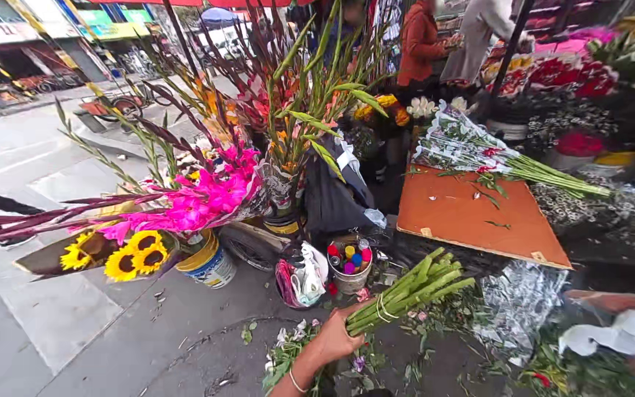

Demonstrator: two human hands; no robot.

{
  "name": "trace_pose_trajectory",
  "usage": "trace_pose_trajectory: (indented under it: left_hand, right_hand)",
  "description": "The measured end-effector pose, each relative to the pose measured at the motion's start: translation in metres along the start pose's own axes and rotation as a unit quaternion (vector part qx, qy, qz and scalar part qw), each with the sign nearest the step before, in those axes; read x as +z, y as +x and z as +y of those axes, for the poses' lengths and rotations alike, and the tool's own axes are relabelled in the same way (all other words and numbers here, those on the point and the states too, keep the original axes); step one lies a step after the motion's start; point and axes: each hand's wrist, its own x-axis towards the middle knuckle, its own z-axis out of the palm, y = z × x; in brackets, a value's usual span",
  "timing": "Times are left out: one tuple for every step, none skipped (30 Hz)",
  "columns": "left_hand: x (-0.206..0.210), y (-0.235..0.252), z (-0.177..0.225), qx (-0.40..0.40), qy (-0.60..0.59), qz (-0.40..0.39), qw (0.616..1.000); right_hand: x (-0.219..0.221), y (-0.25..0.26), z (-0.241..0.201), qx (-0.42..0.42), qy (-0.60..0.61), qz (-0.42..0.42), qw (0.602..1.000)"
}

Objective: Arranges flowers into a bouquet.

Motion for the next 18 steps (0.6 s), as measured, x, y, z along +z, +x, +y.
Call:
trace_pose_trajectory:
  left_hand:
    - [0.003, 0.003, 0.007, -0.002, 0.009, -0.014, 1.0]
    - [0.007, 0.006, 0.015, -0.007, 0.017, -0.029, 0.999]
    - [0.011, 0.007, 0.023, -0.015, 0.023, -0.045, 0.999]
    - [0.015, 0.009, 0.03, -0.022, 0.034, -0.059, 0.997]
    - [0.02, 0.01, 0.034, -0.031, 0.048, -0.067, 0.996]
    - [0.024, 0.012, 0.036, -0.045, 0.065, -0.074, 0.994]
    - [0.027, 0.016, 0.035, -0.058, 0.082, -0.079, 0.992]
    - [0.032, 0.017, 0.032, -0.069, 0.098, -0.08, 0.99]
    - [0.036, 0.016, 0.028, -0.075, 0.11, -0.08, 0.988]
    - [0.039, 0.014, 0.024, -0.081, 0.12, -0.08, 0.986]
    - [0.042, 0.012, 0.021, -0.093, 0.127, -0.084, 0.984]
    - [0.046, 0.01, 0.017, -0.103, 0.134, -0.087, 0.982]
    - [0.05, 0.008, 0.015, -0.11, 0.137, -0.087, 0.981]
    - [0.056, 0.006, 0.011, -0.115, 0.143, -0.084, 0.979]
    - [0.061, 0.003, 0.008, -0.12, 0.149, -0.083, 0.978]
    - [0.067, 0.001, 0.006, -0.125, 0.154, -0.084, 0.977]
    - [0.072, -0.002, 0.005, -0.132, 0.157, -0.086, 0.975]
    - [0.077, -0.005, 0.005, -0.134, 0.159, -0.086, 0.974]
  right_hand:
    - [0.032, 0.008, -0.017, -0.025, -0.099, -0.113, 0.988]
    - [0.065, 0.007, -0.024, -0.038, -0.164, -0.262, 0.95]
    - [0.095, -0.001, -0.028, -0.012, -0.179, -0.428, 0.886]
    - [0.12, -0.012, -0.033, 0.033, -0.168, -0.565, 0.807]
    - [0.139, -0.028, -0.037, 0.051, -0.139, -0.638, 0.756]
    - [0.149, -0.039, -0.045, 0.064, -0.108, -0.667, 0.735]
    - [0.152, -0.045, -0.054, 0.084, -0.082, -0.665, 0.738]
    - [0.149, -0.048, -0.062, 0.105, -0.066, -0.644, 0.755]
    - [0.143, -0.05, -0.064, 0.119, -0.053, -0.612, 0.78]
    - [0.137, -0.052, -0.061, 0.126, -0.038, -0.573, 0.809]
    - [0.13, -0.055, -0.055, 0.127, -0.028, -0.534, 0.835]
    - [0.123, -0.057, -0.046, 0.128, -0.029, -0.506, 0.853]
    - [0.115, -0.058, -0.04, 0.136, -0.036, -0.488, 0.861]
    - [0.107, -0.058, -0.036, 0.139, -0.049, -0.473, 0.868]
    - [0.1, -0.059, -0.033, 0.143, -0.068, -0.452, 0.878]
    - [0.093, -0.059, -0.028, 0.147, -0.084, -0.424, 0.89]
    - [0.087, -0.059, -0.023, 0.15, -0.094, -0.389, 0.904]
    - [0.081, -0.059, -0.019, 0.164, -0.096, -0.355, 0.915]
